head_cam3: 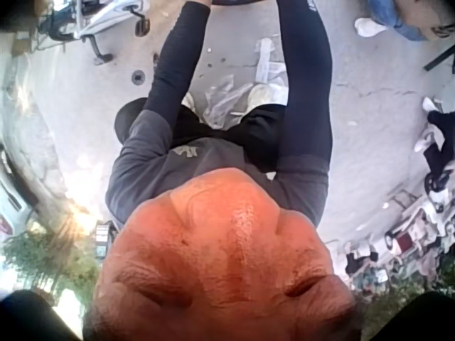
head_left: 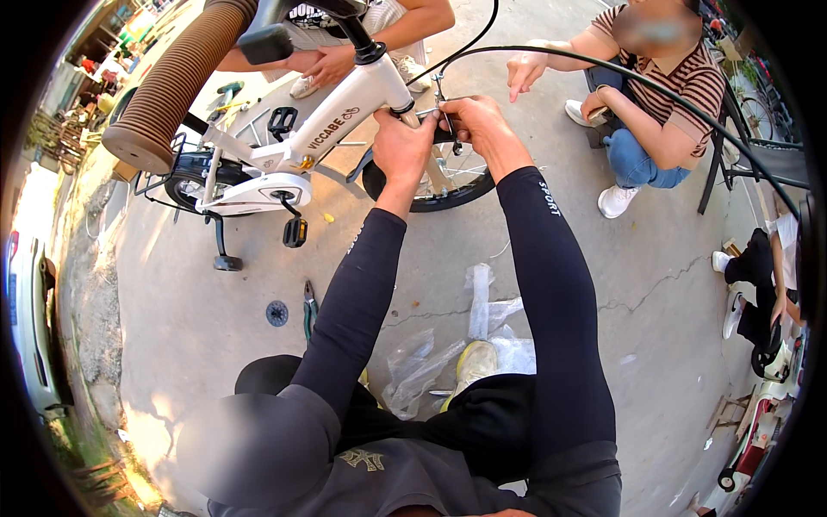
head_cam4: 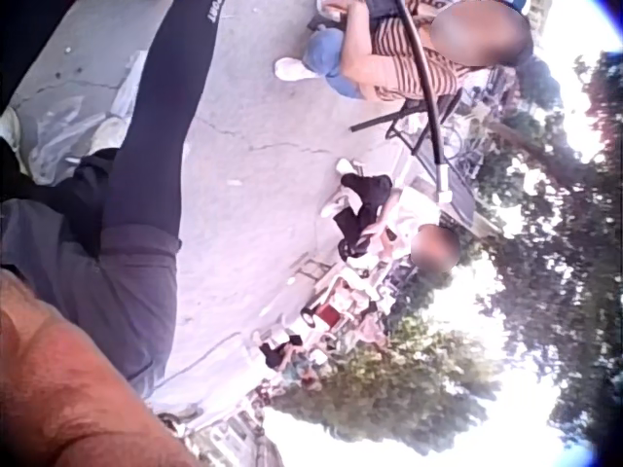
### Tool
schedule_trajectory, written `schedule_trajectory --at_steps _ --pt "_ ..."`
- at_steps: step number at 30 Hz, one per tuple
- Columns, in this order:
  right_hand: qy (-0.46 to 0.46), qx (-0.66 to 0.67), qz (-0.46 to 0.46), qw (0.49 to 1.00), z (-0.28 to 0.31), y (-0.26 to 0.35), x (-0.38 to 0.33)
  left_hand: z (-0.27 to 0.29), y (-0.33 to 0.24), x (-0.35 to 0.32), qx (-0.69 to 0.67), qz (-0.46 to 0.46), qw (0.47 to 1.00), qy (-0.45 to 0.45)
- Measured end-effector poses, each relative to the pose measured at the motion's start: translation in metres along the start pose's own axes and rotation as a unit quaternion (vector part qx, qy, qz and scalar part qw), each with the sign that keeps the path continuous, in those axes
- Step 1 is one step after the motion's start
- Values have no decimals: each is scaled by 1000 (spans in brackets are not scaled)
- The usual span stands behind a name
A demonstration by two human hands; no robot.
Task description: The person assembles the front brake system of a white bicycle. They attach the brake caliper to the fork, route the brake cable through the housing, and secure the cable using a wrench. The person also adjusts the brake lever on the handlebar and tightens the cable anchor bolt.
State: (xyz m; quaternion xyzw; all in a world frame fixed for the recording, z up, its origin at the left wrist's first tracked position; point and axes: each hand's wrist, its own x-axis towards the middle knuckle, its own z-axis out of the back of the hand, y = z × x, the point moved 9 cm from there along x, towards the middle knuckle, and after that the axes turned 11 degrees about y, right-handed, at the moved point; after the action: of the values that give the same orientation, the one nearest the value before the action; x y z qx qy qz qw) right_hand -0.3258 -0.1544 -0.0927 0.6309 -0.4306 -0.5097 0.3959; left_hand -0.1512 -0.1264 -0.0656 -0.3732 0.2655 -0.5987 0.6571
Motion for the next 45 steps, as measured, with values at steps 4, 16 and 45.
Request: schedule_trajectory --at_steps 4,16,45 --pt "-16 8 -7 1000 0 3 -1 -3 2 0 21 19 1000 -11" --pt "18 -142 -42 989 -2 6 16 -7 8 7 49 3 999 -10" --pt "-26 -198 29 979 -40 12 0 80 41 -36 -27 -197 970 -143"
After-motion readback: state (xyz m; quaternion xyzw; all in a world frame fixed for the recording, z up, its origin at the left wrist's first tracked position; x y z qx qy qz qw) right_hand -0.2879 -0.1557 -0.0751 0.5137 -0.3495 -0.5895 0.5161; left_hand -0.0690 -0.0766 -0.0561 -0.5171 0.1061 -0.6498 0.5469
